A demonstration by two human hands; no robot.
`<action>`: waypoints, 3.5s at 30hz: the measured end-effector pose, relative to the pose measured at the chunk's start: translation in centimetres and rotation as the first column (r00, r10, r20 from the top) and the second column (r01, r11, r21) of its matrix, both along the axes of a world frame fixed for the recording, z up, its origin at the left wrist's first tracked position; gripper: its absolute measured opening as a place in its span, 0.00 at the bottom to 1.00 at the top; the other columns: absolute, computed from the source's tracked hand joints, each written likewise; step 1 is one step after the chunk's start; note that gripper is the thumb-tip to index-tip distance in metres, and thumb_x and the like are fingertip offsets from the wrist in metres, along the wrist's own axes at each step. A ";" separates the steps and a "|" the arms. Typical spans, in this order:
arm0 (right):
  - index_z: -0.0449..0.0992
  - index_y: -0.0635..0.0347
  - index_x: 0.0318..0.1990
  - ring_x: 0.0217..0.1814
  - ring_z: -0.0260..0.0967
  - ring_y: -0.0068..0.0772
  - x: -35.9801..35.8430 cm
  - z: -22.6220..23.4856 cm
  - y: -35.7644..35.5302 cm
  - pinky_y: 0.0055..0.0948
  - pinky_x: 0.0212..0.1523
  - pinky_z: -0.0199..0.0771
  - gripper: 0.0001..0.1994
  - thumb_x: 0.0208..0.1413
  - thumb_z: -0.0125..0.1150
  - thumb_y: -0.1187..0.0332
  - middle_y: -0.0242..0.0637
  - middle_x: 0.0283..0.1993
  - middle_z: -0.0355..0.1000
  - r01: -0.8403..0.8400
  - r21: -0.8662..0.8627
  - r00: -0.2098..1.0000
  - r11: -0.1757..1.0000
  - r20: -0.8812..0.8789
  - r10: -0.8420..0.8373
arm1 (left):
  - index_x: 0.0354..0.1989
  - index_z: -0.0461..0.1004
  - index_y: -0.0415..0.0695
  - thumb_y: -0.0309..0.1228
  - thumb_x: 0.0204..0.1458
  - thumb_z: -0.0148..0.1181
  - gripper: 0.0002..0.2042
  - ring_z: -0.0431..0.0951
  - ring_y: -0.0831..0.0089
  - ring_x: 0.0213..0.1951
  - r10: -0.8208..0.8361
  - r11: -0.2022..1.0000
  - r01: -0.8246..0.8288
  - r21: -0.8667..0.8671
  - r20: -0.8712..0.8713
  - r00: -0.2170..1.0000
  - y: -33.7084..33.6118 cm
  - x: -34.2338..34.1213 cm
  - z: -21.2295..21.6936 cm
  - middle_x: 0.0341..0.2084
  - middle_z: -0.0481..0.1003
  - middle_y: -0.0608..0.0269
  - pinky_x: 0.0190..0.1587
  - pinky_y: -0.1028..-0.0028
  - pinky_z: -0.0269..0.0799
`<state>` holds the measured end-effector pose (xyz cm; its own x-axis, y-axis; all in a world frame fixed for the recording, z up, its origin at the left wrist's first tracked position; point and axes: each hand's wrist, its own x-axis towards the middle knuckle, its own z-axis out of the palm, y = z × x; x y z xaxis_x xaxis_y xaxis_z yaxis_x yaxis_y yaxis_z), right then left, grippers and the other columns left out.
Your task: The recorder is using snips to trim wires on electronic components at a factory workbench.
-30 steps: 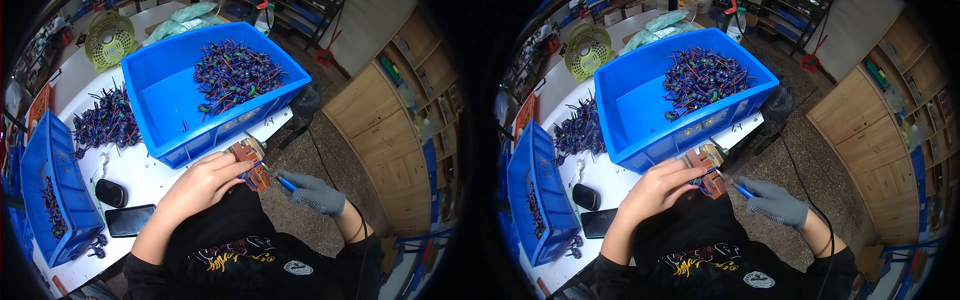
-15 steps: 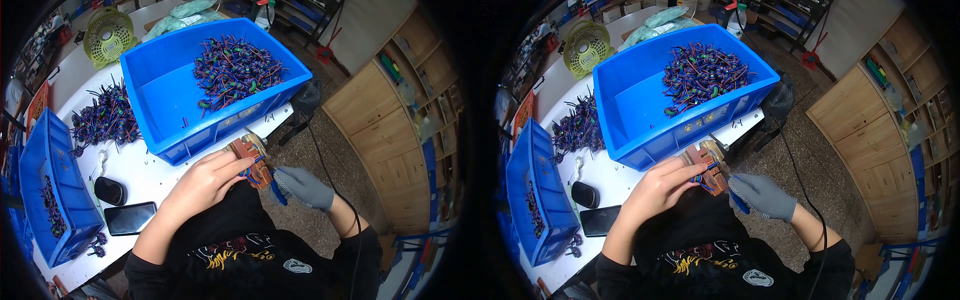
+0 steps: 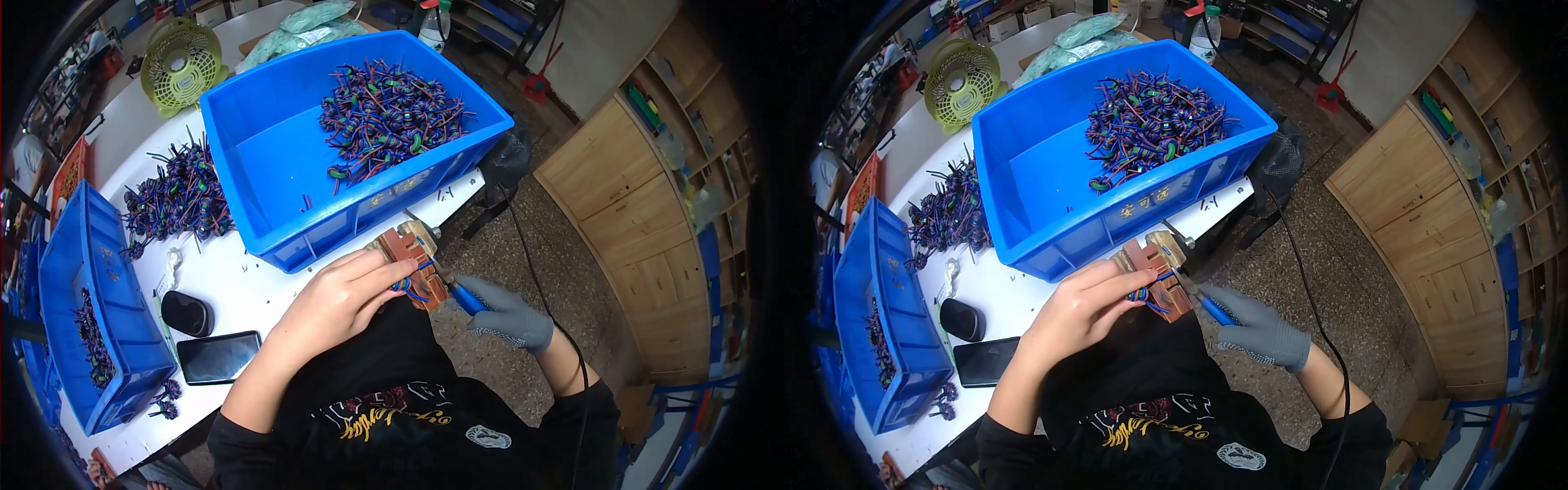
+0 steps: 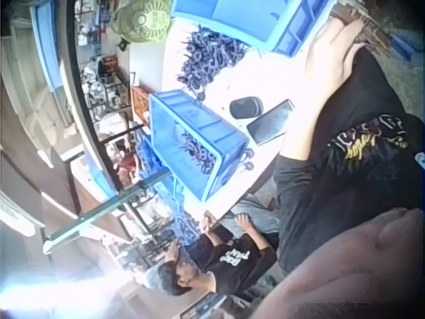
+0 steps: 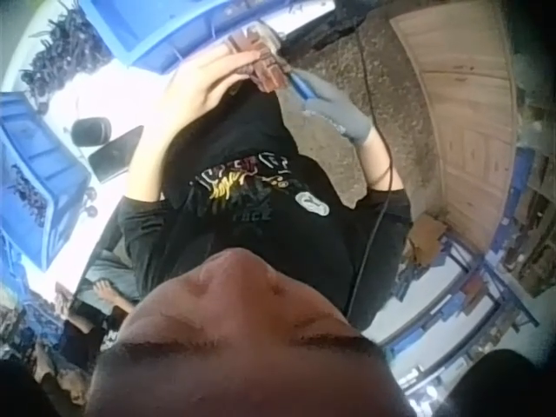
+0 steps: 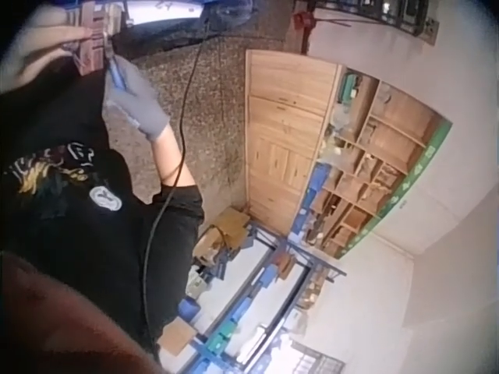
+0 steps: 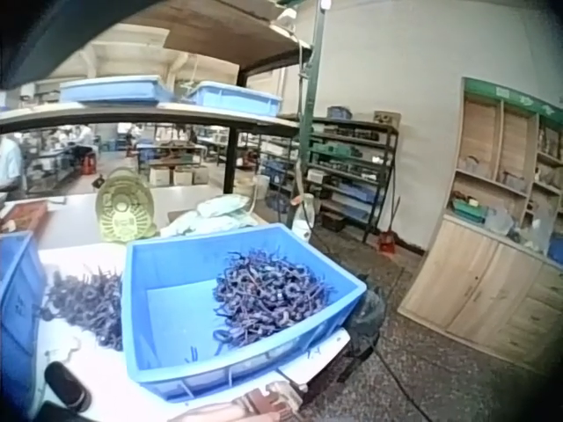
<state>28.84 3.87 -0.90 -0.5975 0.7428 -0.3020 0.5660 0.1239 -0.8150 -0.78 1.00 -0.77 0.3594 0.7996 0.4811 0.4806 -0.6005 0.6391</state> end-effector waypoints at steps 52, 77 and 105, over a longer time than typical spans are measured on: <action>0.79 0.64 0.35 0.26 0.67 0.24 -3.5 2.4 0.6 0.27 0.33 0.70 0.19 0.71 0.50 0.59 0.33 0.25 0.74 0.138 -0.017 0.988 0.990 0.077 -0.136 | 0.54 0.80 0.41 0.20 0.52 0.66 0.19 0.69 0.67 0.26 -0.005 1.000 0.003 0.031 0.055 0.998 0.3 0.0 -0.9 0.27 0.70 0.61 0.33 0.71 0.69; 0.79 0.63 0.45 0.37 0.70 0.24 -4.9 5.1 -2.8 0.23 0.43 0.71 0.08 0.60 0.59 0.76 0.34 0.37 0.76 0.112 -0.127 0.849 0.986 -0.503 -0.161 | 0.47 0.81 0.33 0.17 0.53 0.68 0.12 0.71 0.74 0.27 0.111 0.813 -0.102 0.573 0.020 0.994 -3.8 4.2 0.5 0.28 0.73 0.63 0.32 0.75 0.74; 0.77 0.63 0.38 0.33 0.68 0.24 -5.9 6.6 -3.6 0.24 0.40 0.71 0.03 0.58 0.59 0.78 0.36 0.37 0.76 0.103 0.013 0.893 0.995 -0.442 -0.087 | 0.44 0.81 0.31 0.15 0.50 0.67 0.12 0.75 0.68 0.26 0.169 0.797 -0.304 0.522 0.290 0.942 -6.2 5.3 -1.8 0.30 0.76 0.57 0.34 0.72 0.76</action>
<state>22.92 0.29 5.73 -0.5892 0.8080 0.0027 0.1607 0.1204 -0.9796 4.48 -5.18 -2.61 0.0271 0.4195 0.9074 0.5436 -0.7679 0.3388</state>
